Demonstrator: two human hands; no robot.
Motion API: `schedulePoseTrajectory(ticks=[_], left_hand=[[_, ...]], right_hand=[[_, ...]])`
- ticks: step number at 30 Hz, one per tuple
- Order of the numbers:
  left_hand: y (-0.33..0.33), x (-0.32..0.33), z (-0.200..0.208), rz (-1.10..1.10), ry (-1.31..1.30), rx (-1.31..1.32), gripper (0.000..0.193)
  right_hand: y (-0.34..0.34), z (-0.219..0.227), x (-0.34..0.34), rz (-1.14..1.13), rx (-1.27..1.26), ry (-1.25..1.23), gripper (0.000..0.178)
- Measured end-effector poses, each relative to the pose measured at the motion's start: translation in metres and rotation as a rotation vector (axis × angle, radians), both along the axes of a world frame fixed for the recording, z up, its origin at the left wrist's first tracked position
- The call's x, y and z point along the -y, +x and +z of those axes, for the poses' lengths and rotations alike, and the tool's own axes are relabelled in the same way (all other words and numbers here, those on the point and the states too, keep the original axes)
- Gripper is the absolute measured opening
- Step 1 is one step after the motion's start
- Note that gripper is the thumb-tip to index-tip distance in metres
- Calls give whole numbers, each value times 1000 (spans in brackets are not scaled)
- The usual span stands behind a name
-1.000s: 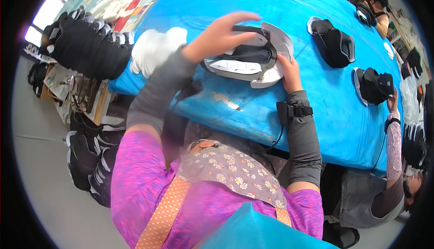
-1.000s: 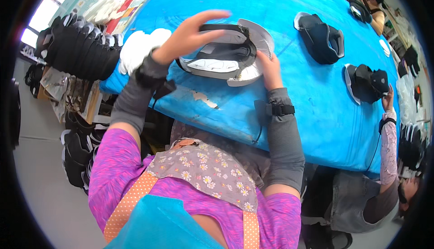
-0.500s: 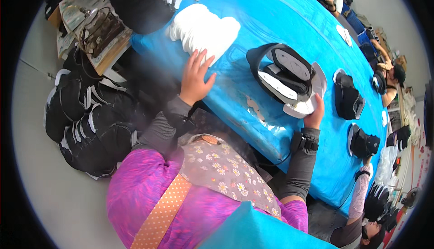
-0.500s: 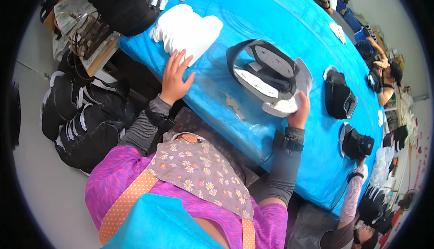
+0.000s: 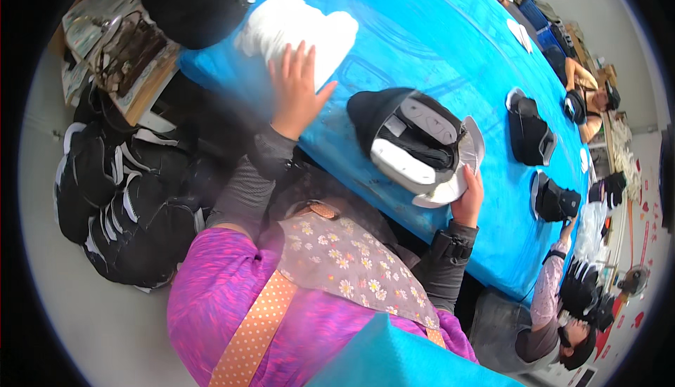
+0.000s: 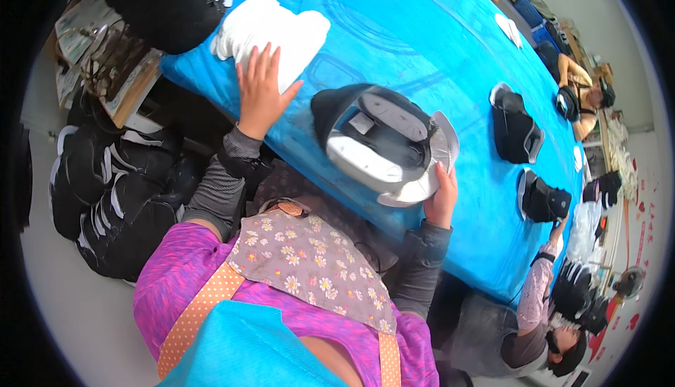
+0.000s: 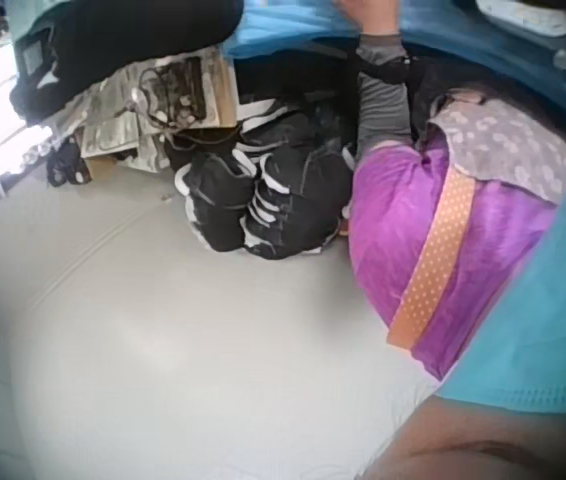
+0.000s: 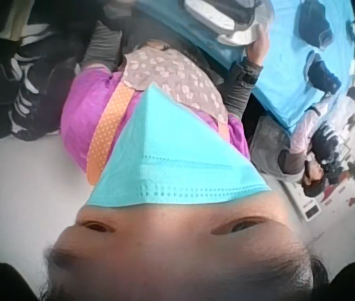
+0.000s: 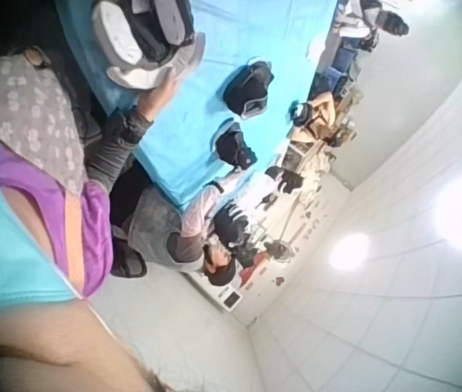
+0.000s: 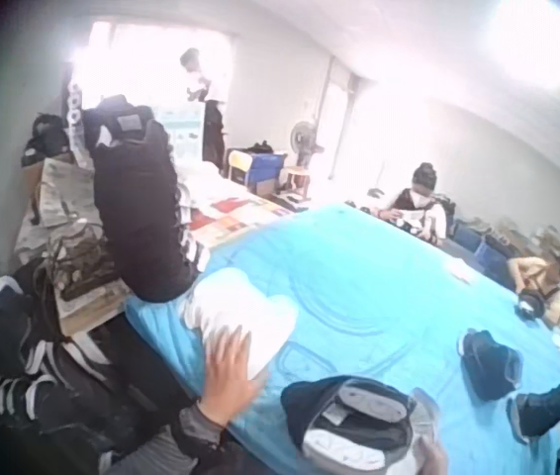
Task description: The recorder is seen stitching parts of a shoe together at a work table in a factory setting.
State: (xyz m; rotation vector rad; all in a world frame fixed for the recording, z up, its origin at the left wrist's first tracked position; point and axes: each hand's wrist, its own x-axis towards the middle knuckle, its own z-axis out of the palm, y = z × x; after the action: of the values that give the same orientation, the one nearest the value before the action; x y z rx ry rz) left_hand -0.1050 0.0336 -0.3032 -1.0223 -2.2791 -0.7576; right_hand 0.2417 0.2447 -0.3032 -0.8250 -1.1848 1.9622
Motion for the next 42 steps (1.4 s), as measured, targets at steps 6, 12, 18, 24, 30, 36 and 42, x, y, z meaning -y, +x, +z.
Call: schedulePoseTrajectory(ticks=[6, 12, 18, 24, 30, 36, 42], left_hand=[[-23, -4, -21, 7, 52, 44, 57], [-11, -2, -3, 74, 8, -142, 31], [3, 25, 37, -118, 806, 533, 22], [74, 38, 102, -678, 669, 1221, 33], [94, 33, 96, -857, 474, 1499, 40], [99, 23, 86, -1236, 501, 1248, 79], [113, 22, 80, -1265, 548, 928, 47]], right_hand=[[17, -22, 2, -208, 242, 452, 31], [10, -13, 9, -387, 242, 663, 32], [12, 5, 22, -532, 344, 1076, 31], [-21, 86, 61, -64, 282, 1523, 53], [-31, 97, 75, 125, 231, 1785, 40], [-14, 85, 91, 227, -16, 918, 21], [-32, 88, 109, 284, 136, 733, 23]])
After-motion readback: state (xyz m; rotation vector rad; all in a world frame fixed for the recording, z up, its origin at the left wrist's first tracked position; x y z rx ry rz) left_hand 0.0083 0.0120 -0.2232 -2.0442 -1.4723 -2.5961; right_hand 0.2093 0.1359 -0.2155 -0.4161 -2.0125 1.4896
